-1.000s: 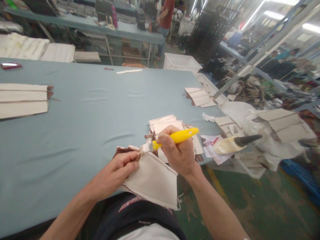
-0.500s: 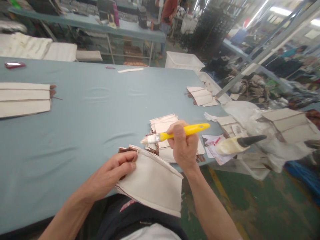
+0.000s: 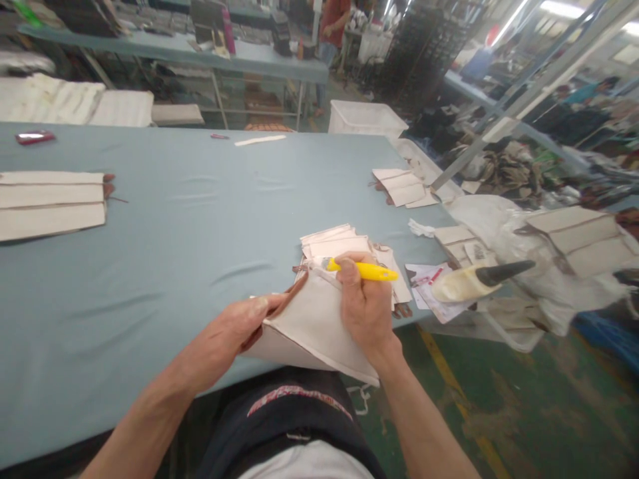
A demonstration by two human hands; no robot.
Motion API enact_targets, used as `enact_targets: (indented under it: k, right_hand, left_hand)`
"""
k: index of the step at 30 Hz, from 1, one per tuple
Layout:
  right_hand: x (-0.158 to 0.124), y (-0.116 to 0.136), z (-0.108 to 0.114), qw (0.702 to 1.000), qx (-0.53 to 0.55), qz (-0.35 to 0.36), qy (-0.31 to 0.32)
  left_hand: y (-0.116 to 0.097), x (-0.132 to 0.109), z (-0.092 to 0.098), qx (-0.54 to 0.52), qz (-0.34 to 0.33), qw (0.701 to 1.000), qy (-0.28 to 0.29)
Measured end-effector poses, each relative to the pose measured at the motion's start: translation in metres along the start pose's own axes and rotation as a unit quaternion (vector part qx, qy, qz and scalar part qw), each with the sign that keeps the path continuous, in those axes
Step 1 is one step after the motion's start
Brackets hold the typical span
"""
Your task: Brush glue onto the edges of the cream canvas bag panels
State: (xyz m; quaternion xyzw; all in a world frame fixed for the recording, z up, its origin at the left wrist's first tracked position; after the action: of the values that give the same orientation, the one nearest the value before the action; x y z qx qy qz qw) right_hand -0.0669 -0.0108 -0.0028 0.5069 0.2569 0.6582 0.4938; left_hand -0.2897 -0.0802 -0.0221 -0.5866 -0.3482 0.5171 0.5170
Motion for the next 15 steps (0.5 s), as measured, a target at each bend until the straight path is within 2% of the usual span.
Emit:
enact_targets:
  k: [3, 5, 10, 12, 15]
  right_hand:
    - [0.010, -0.007, 0.007, 0.999, 0.007, -0.027, -0.019]
    - [0.013, -0.011, 0.003, 0.999, 0.015, -0.035, -0.019]
    - [0.016, -0.023, -0.023, 0.998, 0.045, -0.031, 0.011]
    - [0.018, -0.023, -0.021, 0.997, 0.063, -0.041, -0.022]
    - [0.013, -0.009, -0.002, 0.989, 0.104, -0.061, -0.090]
  left_hand:
    - [0.006, -0.008, 0.003, 0.071, -0.013, 0.997, 0.031]
    - [0.007, -0.011, 0.001, 0.114, -0.019, 0.993, 0.032]
    - [-0.016, -0.014, -0.012, 0.168, -0.094, 0.981, 0.031]
    - [-0.023, -0.015, -0.014, 0.179, -0.113, 0.977, 0.028]
    - [-0.018, -0.018, -0.014, 0.196, -0.126, 0.972, 0.004]
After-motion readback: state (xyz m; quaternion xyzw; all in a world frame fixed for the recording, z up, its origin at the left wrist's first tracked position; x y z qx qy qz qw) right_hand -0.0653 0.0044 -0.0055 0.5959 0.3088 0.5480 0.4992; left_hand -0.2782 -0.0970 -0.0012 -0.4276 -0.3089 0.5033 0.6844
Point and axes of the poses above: each hand's wrist, its own x-axis towards the middle knuckle, its own z-axis out of the back of the hand, y = z × x, the point moved 3 cm from there along x, towards the middle knuckle, and after that the axes turned 2 degrees about x, right-handed, at the moved point
